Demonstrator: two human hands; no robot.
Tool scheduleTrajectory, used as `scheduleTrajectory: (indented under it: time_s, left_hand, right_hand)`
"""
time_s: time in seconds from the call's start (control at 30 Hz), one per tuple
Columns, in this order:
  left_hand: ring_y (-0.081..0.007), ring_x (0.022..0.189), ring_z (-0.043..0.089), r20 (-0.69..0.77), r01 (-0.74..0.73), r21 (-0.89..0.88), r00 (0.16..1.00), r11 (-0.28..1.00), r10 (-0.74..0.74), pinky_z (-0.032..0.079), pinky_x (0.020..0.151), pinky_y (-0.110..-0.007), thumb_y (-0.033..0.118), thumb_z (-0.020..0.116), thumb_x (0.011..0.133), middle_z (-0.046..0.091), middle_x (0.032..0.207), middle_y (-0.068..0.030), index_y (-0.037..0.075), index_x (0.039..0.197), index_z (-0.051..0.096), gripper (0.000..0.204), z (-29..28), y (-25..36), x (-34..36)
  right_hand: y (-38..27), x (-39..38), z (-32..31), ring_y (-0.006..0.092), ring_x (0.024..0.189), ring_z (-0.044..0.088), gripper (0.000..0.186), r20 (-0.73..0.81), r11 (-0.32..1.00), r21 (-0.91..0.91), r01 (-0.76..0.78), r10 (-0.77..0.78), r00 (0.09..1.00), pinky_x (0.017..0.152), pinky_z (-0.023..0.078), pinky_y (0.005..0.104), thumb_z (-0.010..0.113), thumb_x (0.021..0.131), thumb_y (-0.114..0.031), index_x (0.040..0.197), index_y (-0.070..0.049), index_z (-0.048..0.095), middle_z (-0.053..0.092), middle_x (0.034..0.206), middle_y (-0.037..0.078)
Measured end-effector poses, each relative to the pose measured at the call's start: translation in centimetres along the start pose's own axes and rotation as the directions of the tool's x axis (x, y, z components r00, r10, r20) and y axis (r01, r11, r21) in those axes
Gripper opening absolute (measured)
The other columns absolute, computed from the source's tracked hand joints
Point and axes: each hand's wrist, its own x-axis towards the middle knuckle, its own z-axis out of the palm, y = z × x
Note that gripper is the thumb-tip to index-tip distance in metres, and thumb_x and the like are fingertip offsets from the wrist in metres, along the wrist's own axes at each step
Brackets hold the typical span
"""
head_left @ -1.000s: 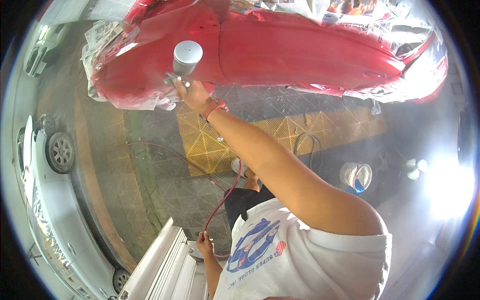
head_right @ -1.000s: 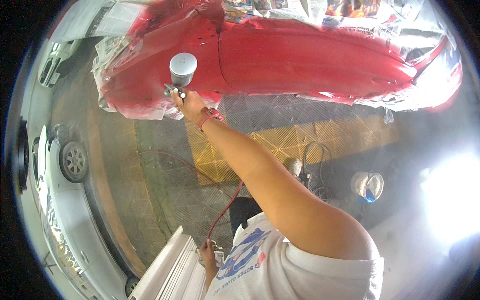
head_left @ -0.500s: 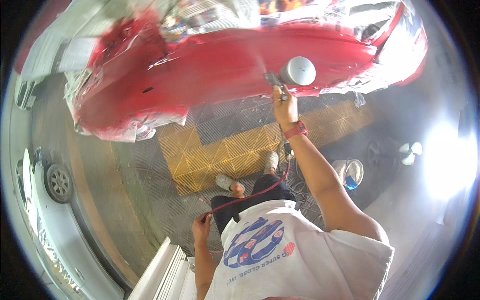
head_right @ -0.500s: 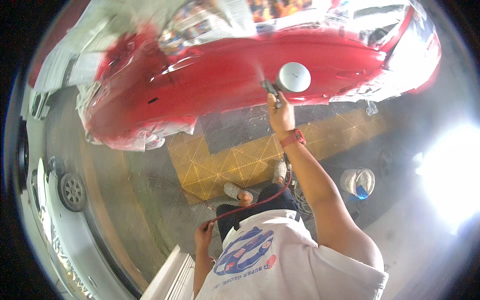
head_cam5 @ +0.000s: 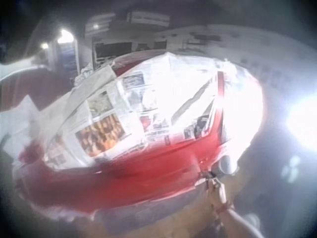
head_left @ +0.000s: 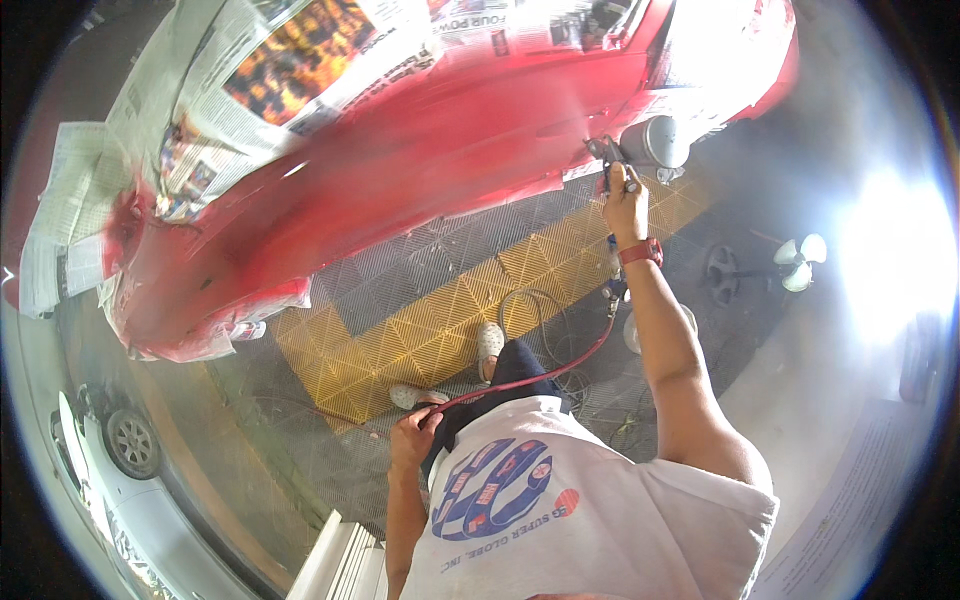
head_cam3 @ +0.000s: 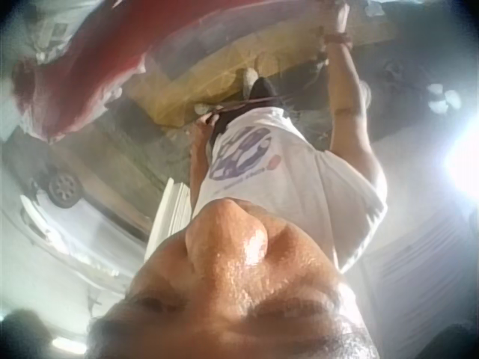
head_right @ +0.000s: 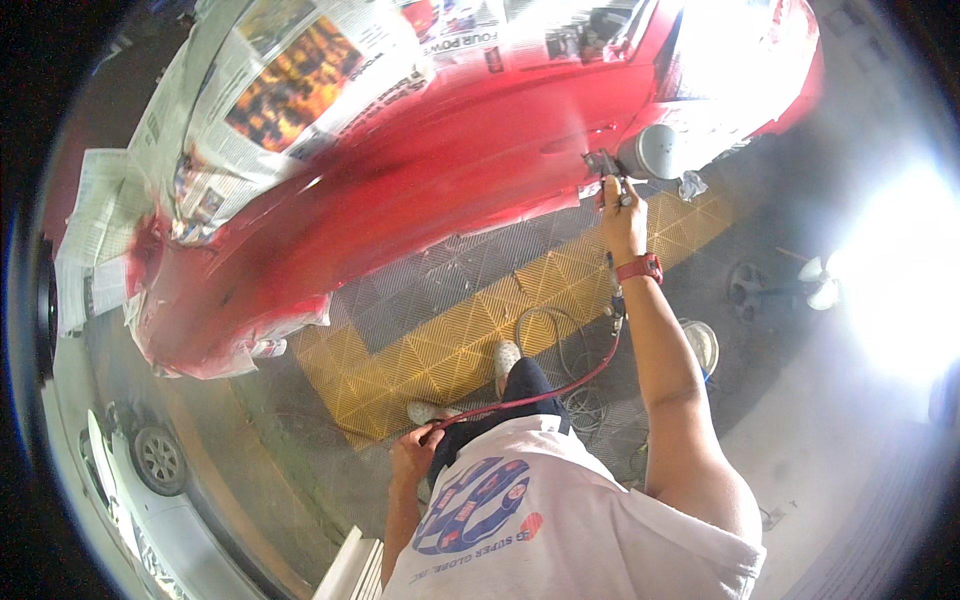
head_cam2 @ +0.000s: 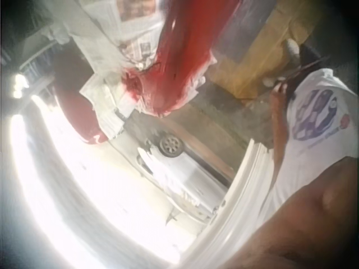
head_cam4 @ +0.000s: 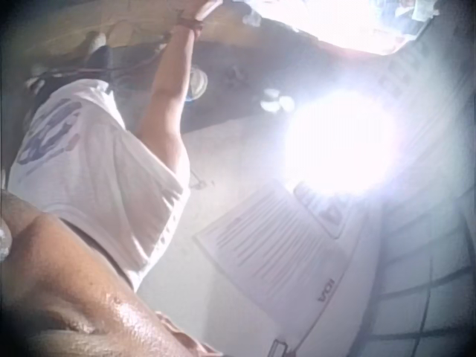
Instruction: The person uses a spray gun to apply red paint to the side of a red car in a garage. The car is masked with newspaper and plastic sheeting. The person moves along the side of the vehicle, spraying the door and rear quarter panel.
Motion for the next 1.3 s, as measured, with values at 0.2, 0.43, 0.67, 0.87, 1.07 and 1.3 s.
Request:
scheduleTrajectory:
  time_s: [0.2,0.43,0.67,0.87,1.07,1.3]
  left_hand:
    - [-0.0389,0.097,0.080,0.035,-0.168,0.008,0.985,0.986,0.168,0.062,0.087,-0.047,0.034,0.082,0.098,0.082,0.107,-0.0197,0.004,0.118,0.083,0.037,2.0,6.0,2.2]
    - [-0.0381,0.094,0.080,0.022,-0.105,-0.114,0.994,0.988,0.108,0.062,0.085,-0.045,0.033,0.079,0.100,0.082,0.106,-0.0202,0.001,0.116,0.082,0.036,0.9,9.2,2.5]
    - [-0.0254,0.076,0.073,-0.094,0.052,-0.213,0.993,0.976,-0.074,0.056,0.073,-0.040,0.038,0.074,0.104,0.077,0.087,-0.0175,0.002,0.122,0.081,0.041,-1.9,6.3,0.6]
    - [-0.0328,0.096,0.081,-0.111,0.228,-0.245,0.959,0.943,-0.260,0.061,0.087,-0.041,0.030,0.081,0.101,0.082,0.106,-0.0217,0.008,0.126,0.084,0.033,-0.6,-4.8,-3.3]
    - [-0.0218,0.084,0.074,-0.074,0.381,-0.293,0.906,0.877,-0.418,0.057,0.080,-0.038,0.030,0.082,0.100,0.080,0.092,-0.0138,0.002,0.123,0.083,0.036,-2.5,-13.7,-9.2]
    - [-0.0127,0.075,0.058,-0.140,0.457,-0.512,0.792,0.728,-0.595,0.050,0.071,-0.034,0.029,0.082,0.101,0.067,0.081,0.0010,-0.002,0.119,0.083,0.035,-2.3,-28.9,-20.0]
  right_hand:
    - [5.2,7.3,-6.4,0.0143,0.047,0.056,0.060,-0.038,0.990,0.061,-0.131,0.133,0.990,0.048,0.044,0.0351,0.049,0.118,-0.050,0.083,-0.006,0.071,0.066,0.064,0.003]
    - [7.5,15.8,-10.7,0.0168,0.056,0.066,0.069,-0.221,0.977,-0.036,-0.210,0.197,0.955,0.043,0.049,0.0314,0.045,0.116,-0.060,0.112,0.001,0.076,0.071,0.079,0.009]
    - [3.0,15.2,-6.9,0.0160,0.059,0.069,0.072,-0.219,0.972,0.141,-0.189,0.217,0.951,0.041,0.049,0.0298,0.045,0.114,-0.063,0.118,0.003,0.073,0.069,0.078,0.009]
    - [-3.0,5.6,1.9,0.0119,0.058,0.059,0.062,0.060,0.969,0.190,-0.158,0.149,0.987,0.055,0.047,0.0321,0.056,0.115,-0.057,0.104,0.002,0.071,0.067,0.071,0.004]
    - [-15.7,-8.3,13.5,0.0137,0.062,0.063,0.049,0.208,0.970,0.241,-0.012,-0.039,0.977,0.059,0.050,0.0373,0.061,0.115,-0.046,0.104,0.001,0.074,0.069,0.069,0.006]
    - [-25.8,-21.0,28.7,0.0239,0.065,0.074,0.047,0.378,0.964,0.264,-0.031,-0.074,0.923,0.061,0.056,0.0422,0.061,0.114,-0.045,0.116,0.001,0.074,0.073,0.071,0.011]
